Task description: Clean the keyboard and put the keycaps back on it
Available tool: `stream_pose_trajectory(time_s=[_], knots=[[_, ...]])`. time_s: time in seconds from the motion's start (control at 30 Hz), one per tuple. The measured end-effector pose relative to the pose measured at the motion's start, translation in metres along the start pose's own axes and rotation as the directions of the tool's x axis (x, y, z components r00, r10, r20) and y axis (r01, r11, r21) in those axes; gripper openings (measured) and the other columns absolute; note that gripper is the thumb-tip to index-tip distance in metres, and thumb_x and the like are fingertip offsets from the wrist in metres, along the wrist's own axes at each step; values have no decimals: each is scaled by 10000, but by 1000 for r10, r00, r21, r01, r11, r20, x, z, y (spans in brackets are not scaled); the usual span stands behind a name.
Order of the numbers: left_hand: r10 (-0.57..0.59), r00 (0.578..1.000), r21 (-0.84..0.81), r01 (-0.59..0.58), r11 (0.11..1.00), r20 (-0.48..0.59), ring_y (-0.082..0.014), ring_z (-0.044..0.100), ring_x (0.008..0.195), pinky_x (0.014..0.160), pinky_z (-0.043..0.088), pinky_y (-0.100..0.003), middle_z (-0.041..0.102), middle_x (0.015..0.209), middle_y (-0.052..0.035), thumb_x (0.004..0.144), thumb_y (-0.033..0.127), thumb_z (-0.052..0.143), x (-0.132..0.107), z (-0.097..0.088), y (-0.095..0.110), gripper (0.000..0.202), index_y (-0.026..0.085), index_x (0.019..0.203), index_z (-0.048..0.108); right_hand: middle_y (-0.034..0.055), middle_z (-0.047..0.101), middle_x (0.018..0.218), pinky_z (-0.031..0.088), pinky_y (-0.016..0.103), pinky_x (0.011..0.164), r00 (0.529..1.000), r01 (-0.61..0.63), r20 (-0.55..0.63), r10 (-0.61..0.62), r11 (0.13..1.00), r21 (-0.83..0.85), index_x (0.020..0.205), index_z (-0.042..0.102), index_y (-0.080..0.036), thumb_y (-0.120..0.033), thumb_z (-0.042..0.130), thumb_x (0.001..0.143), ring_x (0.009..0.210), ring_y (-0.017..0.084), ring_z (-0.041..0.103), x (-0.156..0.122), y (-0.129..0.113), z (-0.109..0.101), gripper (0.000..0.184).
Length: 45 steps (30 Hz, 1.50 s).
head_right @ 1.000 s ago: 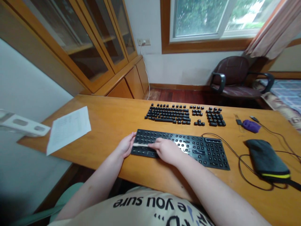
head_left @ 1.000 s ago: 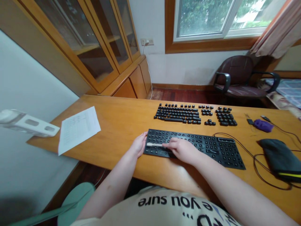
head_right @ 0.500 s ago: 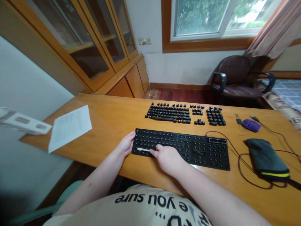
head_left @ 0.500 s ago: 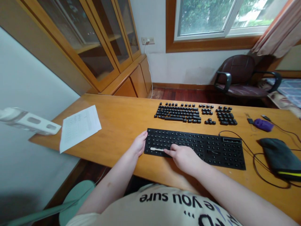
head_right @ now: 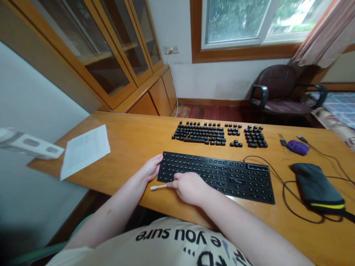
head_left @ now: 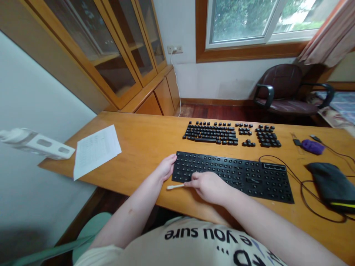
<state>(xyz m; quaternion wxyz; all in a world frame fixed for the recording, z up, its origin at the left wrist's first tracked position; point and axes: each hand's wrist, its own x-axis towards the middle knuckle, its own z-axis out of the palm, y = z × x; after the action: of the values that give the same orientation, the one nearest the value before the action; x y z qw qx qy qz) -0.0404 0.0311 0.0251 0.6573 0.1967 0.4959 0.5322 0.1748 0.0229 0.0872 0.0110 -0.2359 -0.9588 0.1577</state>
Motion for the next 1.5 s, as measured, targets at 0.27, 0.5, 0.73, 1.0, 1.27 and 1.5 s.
stream_pose_trajectory(time_s=[0.27, 0.5, 0.73, 1.0, 1.27, 1.5], knots=[[-53, 997, -21, 54, 998, 49, -179, 654, 826, 805, 469, -277, 698, 905, -110, 839, 134, 516, 4, -3, 2, 175, 100, 953, 644, 47, 617, 928, 414, 246, 579, 832, -533, -234, 503, 842, -83, 1233, 563, -285, -195, 354, 892, 666, 134, 591, -40, 37, -1, 411], [-42, 999, -12, 43, 999, 19, -184, 658, 797, 782, 481, -281, 703, 884, -110, 834, 153, 538, 8, -4, -3, 157, 100, 923, 656, 53, 610, 935, 419, 244, 604, 905, -425, -37, 424, 904, -50, 1257, 539, -307, -190, 341, 894, 721, 145, 608, -33, 15, -2, 429], [-58, 998, 8, 58, 998, 4, -177, 660, 773, 742, 491, -268, 704, 863, -102, 841, 161, 529, 9, -6, -3, 156, 104, 916, 654, 56, 622, 894, 418, 260, 620, 902, -431, 18, 430, 902, 6, 1187, 596, -292, -201, 325, 898, 732, 167, 619, -25, 13, -8, 406], [-79, 997, 5, 78, 997, 21, -177, 661, 774, 761, 494, -277, 699, 879, -112, 849, 155, 517, 11, -7, -4, 172, 100, 948, 647, 71, 620, 921, 422, 257, 628, 840, -540, -44, 541, 841, 32, 1211, 582, -262, -207, 330, 903, 749, 164, 617, -26, 10, -3, 402], [-90, 995, -12, 90, 996, 48, -183, 661, 789, 775, 499, -289, 696, 875, -114, 844, 139, 519, 11, -9, -1, 154, 100, 922, 646, 50, 616, 902, 430, 239, 641, 972, -233, 1, 234, 970, 63, 1243, 552, -310, -221, 354, 904, 743, 146, 612, -5, -2, 4, 403], [-118, 990, -18, 120, 993, 82, -178, 663, 759, 760, 503, -287, 687, 876, -132, 837, 143, 539, 11, -12, 1, 170, 84, 967, 632, 46, 600, 854, 408, 237, 585, 995, -61, 79, 63, 998, -25, 1230, 555, -310, -199, 381, 883, 658, 137, 589, 4, -3, 0, 403]])
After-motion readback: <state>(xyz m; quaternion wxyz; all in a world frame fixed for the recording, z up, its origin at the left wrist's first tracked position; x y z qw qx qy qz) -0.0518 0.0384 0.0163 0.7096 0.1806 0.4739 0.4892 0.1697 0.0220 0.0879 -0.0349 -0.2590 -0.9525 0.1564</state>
